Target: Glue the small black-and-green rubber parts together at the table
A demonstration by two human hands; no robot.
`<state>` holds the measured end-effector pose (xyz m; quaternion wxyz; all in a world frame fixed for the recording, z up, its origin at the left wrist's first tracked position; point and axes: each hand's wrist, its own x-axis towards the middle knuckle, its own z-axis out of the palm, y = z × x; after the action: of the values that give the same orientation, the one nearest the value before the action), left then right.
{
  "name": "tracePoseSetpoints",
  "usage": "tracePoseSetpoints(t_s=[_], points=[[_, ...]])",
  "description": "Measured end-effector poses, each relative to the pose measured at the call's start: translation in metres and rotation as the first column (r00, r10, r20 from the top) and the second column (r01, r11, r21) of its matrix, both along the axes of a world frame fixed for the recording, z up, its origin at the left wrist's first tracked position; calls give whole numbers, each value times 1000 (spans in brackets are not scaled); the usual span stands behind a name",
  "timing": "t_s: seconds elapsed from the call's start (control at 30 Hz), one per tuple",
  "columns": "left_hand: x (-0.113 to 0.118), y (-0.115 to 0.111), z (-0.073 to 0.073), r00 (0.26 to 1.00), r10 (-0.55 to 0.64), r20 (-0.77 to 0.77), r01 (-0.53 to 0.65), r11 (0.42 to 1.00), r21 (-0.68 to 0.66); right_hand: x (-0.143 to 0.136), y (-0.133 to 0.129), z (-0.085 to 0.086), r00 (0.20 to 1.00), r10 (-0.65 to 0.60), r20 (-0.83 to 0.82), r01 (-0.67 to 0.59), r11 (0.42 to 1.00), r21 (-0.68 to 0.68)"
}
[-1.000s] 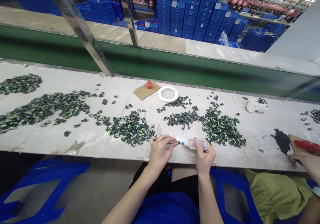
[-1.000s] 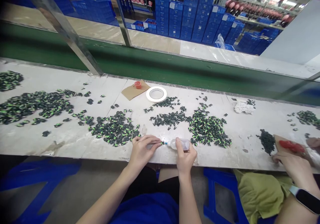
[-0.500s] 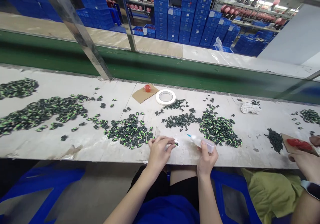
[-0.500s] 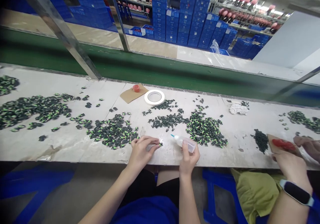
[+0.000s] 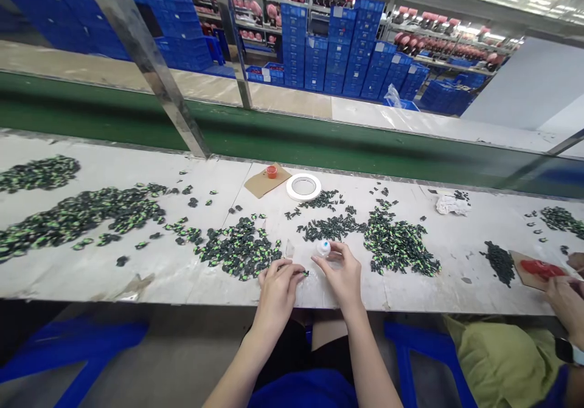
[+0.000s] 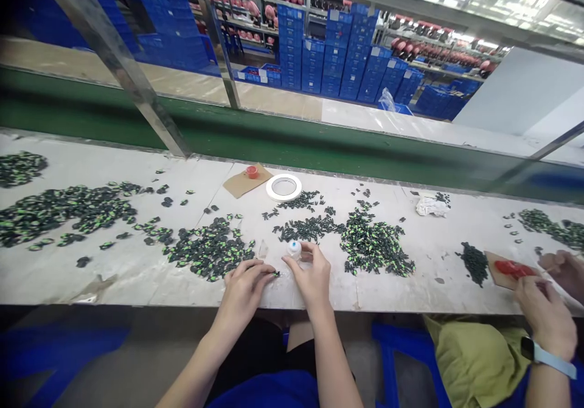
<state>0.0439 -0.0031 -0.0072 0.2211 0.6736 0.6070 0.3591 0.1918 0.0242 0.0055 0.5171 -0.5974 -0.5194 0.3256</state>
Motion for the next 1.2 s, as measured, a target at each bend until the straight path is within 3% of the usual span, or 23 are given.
tracePoseSetpoints(t_s=[0.13,0.3,0.5,0.67,0.77,0.87,1.2], points=[[-7,-3,1,995,19,99,-16,999,-27,23,3,12,990,114,85,-116,993,24],[-7,-5,5,981,1,192,5,1000,-26,56,16,14,940,-84,330,69,996,57],[-2,-9,12,951,-73,299,78,997,-6,49,30,-1,850,-93,518,79,996,49],[1,-10,16,925,-53,377,80,995,-56,44,13,10,915,-47,401,59,998,-19],[4,-9,17,915,-26,402,72,993,-99,37,-9,19,973,71,221,-48,993,-105],[9,-10,17,921,-13,388,64,991,-120,26,-28,26,980,168,107,-155,980,-125],[14,-12,18,918,-39,395,86,991,-103,16,-38,31,963,233,136,-224,972,-76]])
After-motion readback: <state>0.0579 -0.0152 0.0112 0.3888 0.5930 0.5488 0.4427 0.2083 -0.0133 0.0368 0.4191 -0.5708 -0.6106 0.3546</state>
